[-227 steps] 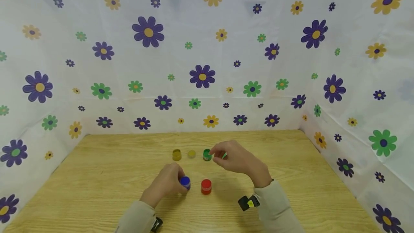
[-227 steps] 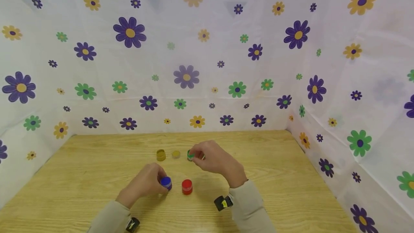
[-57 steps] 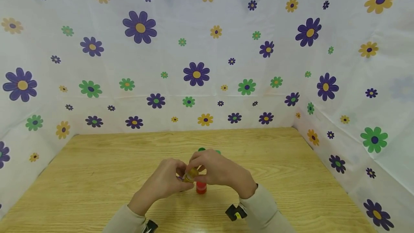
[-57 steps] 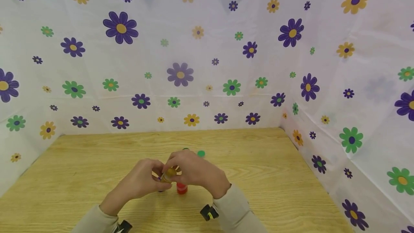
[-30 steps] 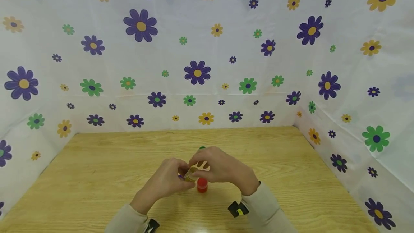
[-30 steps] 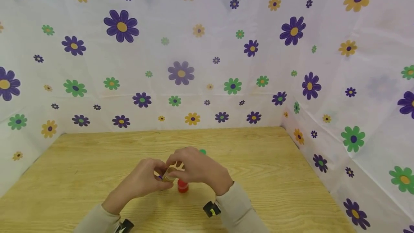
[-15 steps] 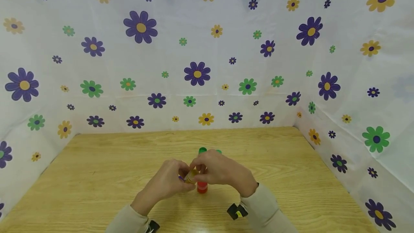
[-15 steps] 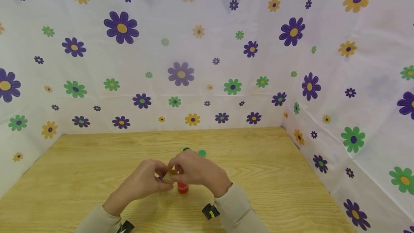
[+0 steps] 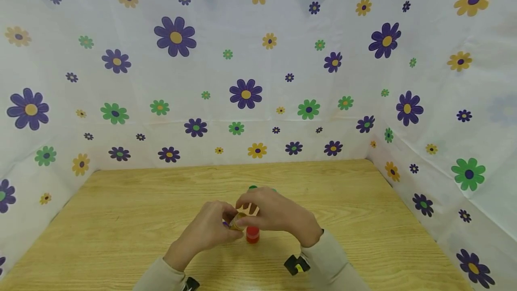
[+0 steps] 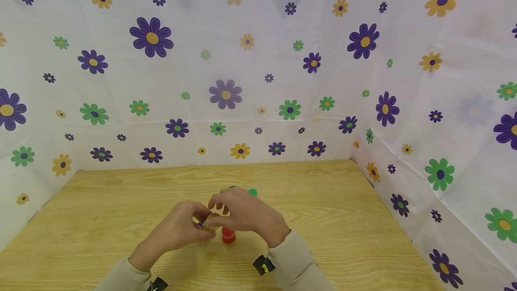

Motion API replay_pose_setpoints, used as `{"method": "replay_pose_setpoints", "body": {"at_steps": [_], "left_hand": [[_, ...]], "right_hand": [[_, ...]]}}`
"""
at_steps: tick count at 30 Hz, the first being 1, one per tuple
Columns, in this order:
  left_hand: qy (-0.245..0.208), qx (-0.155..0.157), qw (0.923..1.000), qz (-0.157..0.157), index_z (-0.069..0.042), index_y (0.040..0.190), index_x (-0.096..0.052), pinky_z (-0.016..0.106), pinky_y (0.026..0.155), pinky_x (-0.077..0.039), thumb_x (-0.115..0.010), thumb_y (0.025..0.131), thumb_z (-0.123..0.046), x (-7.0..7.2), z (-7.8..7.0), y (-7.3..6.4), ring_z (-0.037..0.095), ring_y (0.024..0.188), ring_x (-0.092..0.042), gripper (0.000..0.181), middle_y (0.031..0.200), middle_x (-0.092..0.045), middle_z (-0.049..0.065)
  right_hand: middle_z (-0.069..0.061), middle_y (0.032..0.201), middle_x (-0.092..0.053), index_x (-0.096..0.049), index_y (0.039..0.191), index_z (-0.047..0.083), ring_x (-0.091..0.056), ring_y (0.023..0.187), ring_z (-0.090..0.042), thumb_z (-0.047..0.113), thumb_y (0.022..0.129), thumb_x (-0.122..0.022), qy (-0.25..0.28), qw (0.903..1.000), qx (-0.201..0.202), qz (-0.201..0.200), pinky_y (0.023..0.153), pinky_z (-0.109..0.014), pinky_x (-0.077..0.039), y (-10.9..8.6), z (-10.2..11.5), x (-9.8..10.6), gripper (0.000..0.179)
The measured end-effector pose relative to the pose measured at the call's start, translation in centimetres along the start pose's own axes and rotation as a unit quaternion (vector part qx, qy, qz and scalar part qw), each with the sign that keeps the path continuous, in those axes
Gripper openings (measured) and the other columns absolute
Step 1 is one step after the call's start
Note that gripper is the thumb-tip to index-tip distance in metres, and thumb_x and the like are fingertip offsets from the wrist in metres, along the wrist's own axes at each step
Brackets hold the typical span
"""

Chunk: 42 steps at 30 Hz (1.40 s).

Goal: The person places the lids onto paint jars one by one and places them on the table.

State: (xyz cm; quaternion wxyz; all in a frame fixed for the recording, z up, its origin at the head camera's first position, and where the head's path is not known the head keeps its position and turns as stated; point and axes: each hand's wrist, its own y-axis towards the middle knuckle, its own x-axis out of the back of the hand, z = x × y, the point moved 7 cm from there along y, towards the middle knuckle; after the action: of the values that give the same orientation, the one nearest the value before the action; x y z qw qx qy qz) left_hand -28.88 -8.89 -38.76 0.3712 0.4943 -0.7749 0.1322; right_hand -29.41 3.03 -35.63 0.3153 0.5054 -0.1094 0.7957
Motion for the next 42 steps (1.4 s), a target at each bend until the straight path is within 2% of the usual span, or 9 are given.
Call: {"method": "replay_pose_setpoints", "body": {"at_steps": [5, 11, 18, 25, 28, 33, 42], "left_hand": [[-0.003, 0.010, 0.9999, -0.004, -0.006, 0.091, -0.077, 0.020, 0.061, -0.054, -0.087, 0.077, -0.008, 0.19, 0.13, -0.04, 0.008, 0.072, -0.067, 0.017, 0.081, -0.076, 0.000], [-0.001, 0.013, 0.9999, -0.003, -0.007, 0.088, -0.076, 0.021, 0.060, -0.053, -0.087, 0.078, -0.008, 0.14, 0.10, -0.11, 0.010, 0.071, -0.066, 0.015, 0.078, -0.074, -0.002], [0.007, 0.005, 1.0000, -0.003, -0.007, 0.087, -0.076, 0.020, 0.059, -0.052, -0.087, 0.076, -0.009, -0.05, -0.04, -0.03, 0.010, 0.068, -0.065, 0.015, 0.077, -0.074, -0.002], [0.010, 0.003, 0.9999, -0.002, -0.008, 0.084, -0.076, 0.020, 0.057, -0.049, -0.086, 0.077, -0.009, -0.08, -0.07, -0.03, 0.009, 0.064, -0.060, 0.013, 0.074, -0.072, -0.005], [0.008, -0.001, 1.0000, -0.002, -0.008, 0.085, -0.076, 0.020, 0.058, -0.050, -0.087, 0.078, -0.009, -0.05, -0.07, -0.01, 0.006, 0.066, -0.061, 0.013, 0.075, -0.073, -0.004], [0.010, 0.003, 0.9999, -0.004, -0.008, 0.088, -0.076, 0.020, 0.060, -0.052, -0.088, 0.078, -0.010, 0.11, -0.08, 0.02, 0.004, 0.069, -0.062, 0.015, 0.079, -0.074, -0.003], [0.011, 0.006, 0.9999, -0.009, -0.009, 0.087, -0.076, 0.020, 0.062, -0.053, -0.089, 0.077, -0.011, 0.30, -0.03, -0.05, 0.005, 0.071, -0.064, 0.016, 0.078, -0.073, -0.003]], "right_hand": [[-0.007, 0.115, -0.072, -0.074, 0.116, 0.009, -0.071, 0.101, -0.018, 0.009, 0.094, -0.075, 0.014, 0.9997, 0.017, 0.009, 0.080, -0.018, -0.058, -0.25, 0.33, 0.16, 0.023], [-0.006, 0.112, -0.070, -0.077, 0.111, 0.009, -0.070, 0.102, -0.015, 0.003, 0.092, -0.076, 0.014, 0.9993, 0.028, 0.020, 0.083, -0.016, -0.057, -0.19, 0.55, -0.26, 0.020], [-0.005, 0.103, -0.076, -0.077, 0.110, 0.006, -0.069, 0.088, -0.008, 0.010, 0.093, -0.076, -0.002, 0.9995, 0.030, 0.006, 0.078, -0.017, -0.057, 0.07, 0.24, -0.36, 0.017], [-0.004, 0.091, -0.075, -0.076, 0.107, 0.004, -0.058, 0.072, 0.000, 0.018, 0.094, -0.076, -0.023, 0.9993, 0.029, -0.005, 0.067, -0.009, -0.048, 0.24, 0.08, -0.48, 0.019], [-0.004, 0.097, -0.077, -0.076, 0.110, 0.004, -0.063, 0.077, -0.004, 0.019, 0.095, -0.075, -0.020, 0.9996, 0.021, -0.003, 0.071, -0.012, -0.051, 0.20, 0.06, -0.42, 0.021], [-0.006, 0.115, -0.076, -0.074, 0.116, 0.006, -0.072, 0.098, -0.019, 0.018, 0.095, -0.075, -0.018, 0.9996, 0.022, -0.007, 0.081, -0.021, -0.058, -0.02, 0.31, -0.01, 0.024], [-0.006, 0.108, -0.072, -0.075, 0.108, 0.007, -0.070, 0.098, -0.016, 0.009, 0.089, -0.080, -0.007, 0.9982, 0.058, -0.008, 0.081, -0.017, -0.057, -0.15, 0.93, -0.04, 0.020]]}}
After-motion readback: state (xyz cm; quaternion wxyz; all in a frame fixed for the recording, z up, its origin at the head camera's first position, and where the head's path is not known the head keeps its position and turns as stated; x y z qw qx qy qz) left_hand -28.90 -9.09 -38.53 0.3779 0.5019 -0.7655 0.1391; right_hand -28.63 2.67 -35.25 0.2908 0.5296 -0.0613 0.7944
